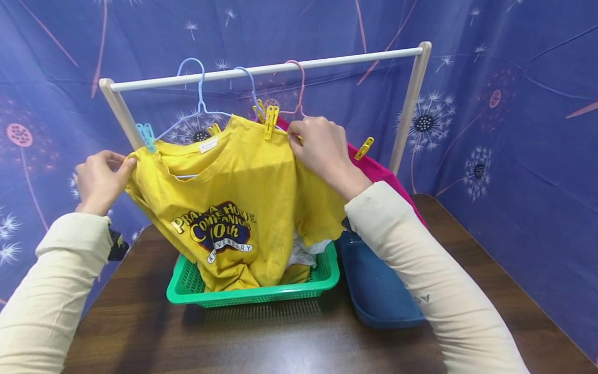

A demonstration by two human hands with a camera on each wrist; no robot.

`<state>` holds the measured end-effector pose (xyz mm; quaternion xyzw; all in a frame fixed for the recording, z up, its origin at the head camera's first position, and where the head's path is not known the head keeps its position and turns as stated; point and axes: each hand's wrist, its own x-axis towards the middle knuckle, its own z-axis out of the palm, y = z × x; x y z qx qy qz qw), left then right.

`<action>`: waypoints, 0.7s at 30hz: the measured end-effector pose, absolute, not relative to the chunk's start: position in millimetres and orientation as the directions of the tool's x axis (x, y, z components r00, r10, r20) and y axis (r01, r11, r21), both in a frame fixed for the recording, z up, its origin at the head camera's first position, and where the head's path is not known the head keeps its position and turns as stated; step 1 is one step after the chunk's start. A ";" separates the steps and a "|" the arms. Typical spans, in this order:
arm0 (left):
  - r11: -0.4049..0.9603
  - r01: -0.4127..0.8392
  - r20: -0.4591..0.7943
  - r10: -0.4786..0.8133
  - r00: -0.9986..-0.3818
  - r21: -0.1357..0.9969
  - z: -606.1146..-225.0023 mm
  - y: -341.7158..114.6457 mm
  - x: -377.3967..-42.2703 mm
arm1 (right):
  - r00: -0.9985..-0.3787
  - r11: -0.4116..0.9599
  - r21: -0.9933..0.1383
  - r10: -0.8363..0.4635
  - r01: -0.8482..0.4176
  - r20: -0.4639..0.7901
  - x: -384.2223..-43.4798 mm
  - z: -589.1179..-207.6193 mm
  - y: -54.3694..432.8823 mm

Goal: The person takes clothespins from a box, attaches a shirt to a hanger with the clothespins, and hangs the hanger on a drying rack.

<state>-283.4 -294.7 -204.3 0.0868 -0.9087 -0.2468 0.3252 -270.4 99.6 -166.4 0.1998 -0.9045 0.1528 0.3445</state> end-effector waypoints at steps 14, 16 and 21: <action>0.881 0.011 0.477 -0.246 -0.844 0.472 -224.3 -294.7 -299.5 | -0.678 0.858 -0.091 -0.331 -0.506 0.657 -270.0 -188.2 103.5; 0.884 0.014 0.459 -0.229 -0.858 0.467 -224.7 -294.2 -300.1 | -0.678 0.855 -0.094 -0.332 -0.509 0.656 -269.5 -189.2 104.9; 0.887 0.023 0.454 -0.214 -0.865 0.462 -226.3 -293.4 -296.3 | -0.667 0.853 -0.091 -0.331 -0.514 0.667 -264.2 -191.7 110.6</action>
